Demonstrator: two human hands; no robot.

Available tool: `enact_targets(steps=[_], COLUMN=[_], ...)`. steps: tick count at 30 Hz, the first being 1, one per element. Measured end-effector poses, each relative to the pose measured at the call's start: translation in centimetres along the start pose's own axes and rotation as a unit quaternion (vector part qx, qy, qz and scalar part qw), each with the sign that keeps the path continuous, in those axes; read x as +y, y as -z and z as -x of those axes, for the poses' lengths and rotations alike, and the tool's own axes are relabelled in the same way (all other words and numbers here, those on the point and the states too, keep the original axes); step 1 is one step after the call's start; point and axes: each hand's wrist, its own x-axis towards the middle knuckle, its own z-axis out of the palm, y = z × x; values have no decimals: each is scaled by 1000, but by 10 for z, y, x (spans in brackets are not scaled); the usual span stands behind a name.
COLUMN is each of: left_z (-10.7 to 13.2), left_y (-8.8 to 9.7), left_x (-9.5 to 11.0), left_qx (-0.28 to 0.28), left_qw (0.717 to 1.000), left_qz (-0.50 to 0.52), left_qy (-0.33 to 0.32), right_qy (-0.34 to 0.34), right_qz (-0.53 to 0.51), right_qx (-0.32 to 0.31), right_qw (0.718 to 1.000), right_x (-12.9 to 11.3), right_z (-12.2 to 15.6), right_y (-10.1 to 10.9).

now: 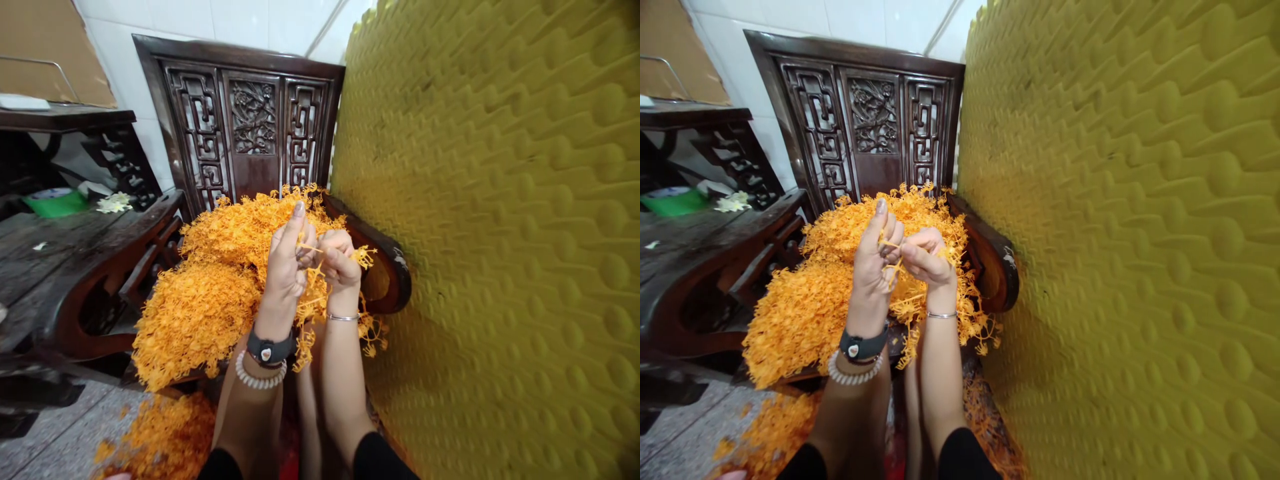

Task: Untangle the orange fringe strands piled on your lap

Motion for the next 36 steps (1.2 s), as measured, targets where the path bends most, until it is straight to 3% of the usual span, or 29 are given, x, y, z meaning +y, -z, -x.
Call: enact_targets(steps=[7, 13, 15, 18, 21, 24, 30, 33, 36], left_z=[-3, -9, -9, -7, -6, -6, -6, -5, -4], left_y=[-9, 13, 19, 20, 16, 13, 14, 17, 18], left_x=[-14, 2, 8, 12, 14, 17, 19, 15, 13], left_qx=[8, 20, 20, 5, -24, -38, -28, -1, 25], left_qw=[993, 993, 995, 999, 999, 997, 996, 997, 994], left_qz=[113, 117, 90, 25, -26, -63, -86, -82, -101], left_qy=[20, 5, -24, -22, 4, 18, 9, -3, -21], right_qy=[59, 133, 116, 11, -36, -36, -30, -14, 48], right_qz=[19, -14, -31, 8, 112, 184, 200, 222, 298], right_qx=[19, 78, 101, 137, 157, 138, 95, 116, 168], right_qw=[998, 988, 988, 990, 981, 973, 975, 968, 938], right_x=[3, -4, -9, -16, -18, -19, -22, -23, -24], right_z=[4, 3, 2, -1, -4, -6, -5, -5, -4], right_y=[11, 23, 25, 19, 5, -7, -17, -22, -26])
